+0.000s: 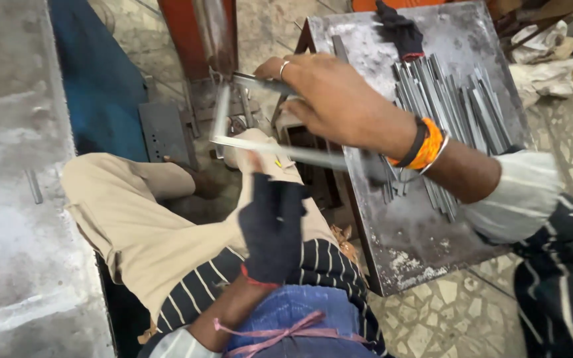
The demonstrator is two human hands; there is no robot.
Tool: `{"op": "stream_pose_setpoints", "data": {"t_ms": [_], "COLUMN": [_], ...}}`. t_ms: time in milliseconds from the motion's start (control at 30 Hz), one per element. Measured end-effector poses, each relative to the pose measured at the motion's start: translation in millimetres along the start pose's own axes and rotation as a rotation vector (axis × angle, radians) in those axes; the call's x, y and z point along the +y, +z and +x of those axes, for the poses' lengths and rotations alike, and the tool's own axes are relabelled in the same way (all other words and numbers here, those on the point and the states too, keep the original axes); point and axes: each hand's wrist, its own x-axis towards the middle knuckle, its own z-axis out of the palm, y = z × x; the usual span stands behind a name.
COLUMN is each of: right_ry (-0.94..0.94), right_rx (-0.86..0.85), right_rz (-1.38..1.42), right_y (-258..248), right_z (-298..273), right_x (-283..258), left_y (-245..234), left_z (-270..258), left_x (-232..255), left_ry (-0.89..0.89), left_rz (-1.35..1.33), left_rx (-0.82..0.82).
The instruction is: Positioning metal strips and using a spot welder to assemble a rectangular metal frame.
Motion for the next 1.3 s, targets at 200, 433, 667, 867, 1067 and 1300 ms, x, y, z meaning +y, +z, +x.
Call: {"op": "stream_pose_setpoints", "data": {"t_ms": [200, 433, 667, 867, 1067, 1300], "right_ry": [-0.1, -0.02, -0.016, -0.031, -0.029, -0.008], "right_rx": [0.154, 0.145, 0.074, 0.067, 0.057, 0.033], "right_rz": [-0.198, -0.086, 0.114, 0.227, 0.254, 0.322], "right_y": [7, 14, 9, 9, 6, 9], "right_z": [30, 32, 34, 34, 37, 33], "right_x": [16, 22, 27, 28, 29, 33], "left_y": [-4, -20, 0, 4, 5, 5], "left_z": [31, 99, 103, 105, 102, 103], "left_x": [-11, 24, 6, 7, -2, 8], "left_ry": [0.072, 0.183, -0.017, 0.072, -0.078, -0.069], "left_rz": [0.117, 0.225, 0.047, 0.209, 0.054, -0.05], "left_rx": [0.283, 0.268, 0.315, 0.369, 0.338, 0.331]}}
